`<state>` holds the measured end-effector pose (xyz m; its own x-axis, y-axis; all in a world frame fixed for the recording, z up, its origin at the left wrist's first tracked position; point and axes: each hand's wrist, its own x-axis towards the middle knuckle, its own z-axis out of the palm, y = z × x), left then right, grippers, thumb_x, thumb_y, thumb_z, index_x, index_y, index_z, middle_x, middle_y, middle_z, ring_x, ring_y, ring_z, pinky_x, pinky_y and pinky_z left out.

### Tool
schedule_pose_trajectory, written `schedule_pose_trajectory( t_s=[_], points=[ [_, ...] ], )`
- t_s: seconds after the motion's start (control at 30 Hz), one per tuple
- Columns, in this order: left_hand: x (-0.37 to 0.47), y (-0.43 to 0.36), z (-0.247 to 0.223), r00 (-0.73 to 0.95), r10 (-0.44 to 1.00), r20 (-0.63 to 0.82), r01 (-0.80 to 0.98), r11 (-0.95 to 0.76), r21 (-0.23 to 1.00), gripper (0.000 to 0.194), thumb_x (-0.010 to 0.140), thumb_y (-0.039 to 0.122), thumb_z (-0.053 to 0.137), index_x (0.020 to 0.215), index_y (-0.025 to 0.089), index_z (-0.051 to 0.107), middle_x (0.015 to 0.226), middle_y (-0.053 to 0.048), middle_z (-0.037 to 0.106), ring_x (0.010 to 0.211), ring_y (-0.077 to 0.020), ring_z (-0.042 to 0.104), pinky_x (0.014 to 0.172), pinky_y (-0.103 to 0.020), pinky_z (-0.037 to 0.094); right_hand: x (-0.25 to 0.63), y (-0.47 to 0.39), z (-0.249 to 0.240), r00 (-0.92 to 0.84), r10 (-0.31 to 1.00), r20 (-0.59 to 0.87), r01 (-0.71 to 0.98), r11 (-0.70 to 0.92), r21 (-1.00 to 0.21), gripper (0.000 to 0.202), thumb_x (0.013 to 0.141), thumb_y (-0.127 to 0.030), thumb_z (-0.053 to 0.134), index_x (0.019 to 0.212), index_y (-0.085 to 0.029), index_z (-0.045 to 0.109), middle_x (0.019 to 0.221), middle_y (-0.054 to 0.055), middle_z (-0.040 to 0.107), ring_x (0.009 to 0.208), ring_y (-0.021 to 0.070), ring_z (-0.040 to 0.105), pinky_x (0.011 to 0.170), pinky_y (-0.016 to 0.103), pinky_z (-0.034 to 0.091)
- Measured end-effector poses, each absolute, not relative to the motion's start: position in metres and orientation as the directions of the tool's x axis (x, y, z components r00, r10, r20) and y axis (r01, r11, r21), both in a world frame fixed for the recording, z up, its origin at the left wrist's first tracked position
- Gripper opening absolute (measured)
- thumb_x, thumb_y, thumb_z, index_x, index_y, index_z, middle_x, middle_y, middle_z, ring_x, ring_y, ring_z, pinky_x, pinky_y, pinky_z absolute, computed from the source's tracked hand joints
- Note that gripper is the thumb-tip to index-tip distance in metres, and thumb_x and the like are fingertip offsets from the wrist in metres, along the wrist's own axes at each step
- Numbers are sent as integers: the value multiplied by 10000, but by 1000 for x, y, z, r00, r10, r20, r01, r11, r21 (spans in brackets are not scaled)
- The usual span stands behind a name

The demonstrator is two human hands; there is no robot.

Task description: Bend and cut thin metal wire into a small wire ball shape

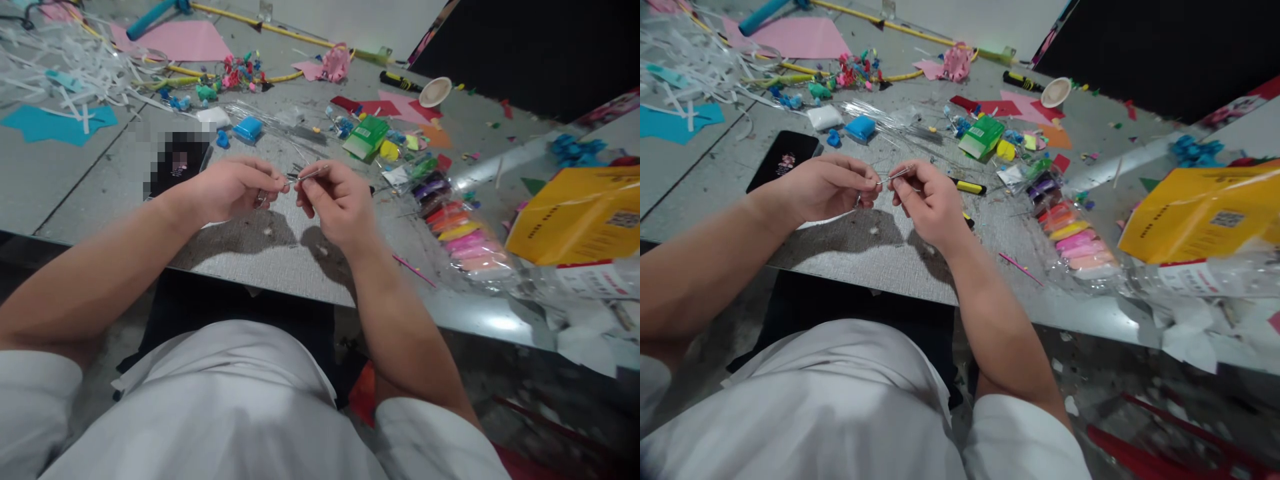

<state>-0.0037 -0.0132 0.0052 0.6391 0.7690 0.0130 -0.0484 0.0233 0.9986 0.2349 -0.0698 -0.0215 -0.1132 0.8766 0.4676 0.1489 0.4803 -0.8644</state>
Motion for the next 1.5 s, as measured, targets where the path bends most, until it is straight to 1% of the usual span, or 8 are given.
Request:
schedule_pose_trajectory(
  t_s=[0.2, 0.4, 0.67, 0.83, 0.97, 1.2, 1.37, 1.5],
  points=[
    [-1, -16, 8, 689, 723, -50, -67, 132, 989, 277, 844, 323, 1017, 759, 248, 764, 732, -32, 672, 738, -202, 713, 698, -370, 596, 229, -67, -30, -124, 842, 525, 120, 538, -835, 555, 1121, -903, 751, 1125, -349, 716, 797, -50, 639, 633, 178, 570, 637, 373, 639],
    [-1, -17, 8, 665, 747, -18, -24, 45, 999, 258, 972, 401, 981, 851, 264, 798, 817, -59, 733, 787, -235, 773, 728, -411, 657, 220, -64, -38, -55, 906, 419, 148, 422, -894, 527, 1099, -882, 713, 1121, -366, 606, 816, -60, 613, 650, 186, 556, 629, 368, 605],
    [6, -14, -4, 603, 795, 69, 6, -91, 996, 445, 1048, 613, 1021, 882, 276, 783, 796, -56, 730, 757, -229, 745, 711, -414, 627, 212, -56, -46, 4, 918, 397, 111, 394, -912, 418, 1124, -709, 732, 1086, -365, 497, 745, -105, 504, 598, 170, 475, 621, 347, 528],
    [16, -15, -10, 497, 864, 77, -63, -52, 997, 419, 1056, 496, 1037, 854, 250, 765, 810, -27, 708, 720, -161, 664, 696, -348, 595, 208, -55, -52, 43, 932, 360, 191, 347, -918, 395, 1152, -714, 658, 1130, -368, 469, 747, -94, 482, 645, 204, 545, 662, 371, 549],
    [20, -21, -7, 521, 853, 18, -110, 45, 993, 393, 1050, 408, 1025, 837, 240, 740, 816, -20, 685, 754, -157, 665, 694, -303, 588, 206, -56, -52, 57, 937, 346, 233, 324, -917, 450, 1142, -781, 629, 1127, -369, 449, 781, -68, 508, 692, 222, 571, 689, 394, 583],
    [19, -33, 5, 624, 774, -101, -166, 258, 952, 353, 1067, 409, 1000, 899, 232, 745, 855, -13, 654, 806, -166, 693, 758, -303, 635, 206, -68, -44, 55, 852, 520, 215, 499, -840, 459, 1174, -801, 652, 1165, -348, 578, 997, 6, 661, 802, 212, 647, 804, 423, 680],
    [15, -34, 6, 683, 723, -104, -195, 318, 928, 432, 1048, 446, 1028, 839, 203, 738, 787, 10, 537, 686, -135, 588, 694, -297, 598, 214, -58, -46, -96, 716, 692, 152, 697, -701, 524, 1238, -857, 604, 1193, -340, 681, 1053, 2, 702, 937, 205, 756, 872, 407, 729],
    [12, -32, 7, 717, 687, -117, -136, 303, 943, 425, 1064, 423, 1030, 834, 193, 757, 759, 10, 506, 664, -147, 594, 688, -323, 609, 224, -50, -43, -226, 629, 744, 81, 773, -629, 406, 1250, -760, 676, 1196, -362, 734, 1089, 11, 722, 971, 211, 765, 905, 437, 741]
  ],
)
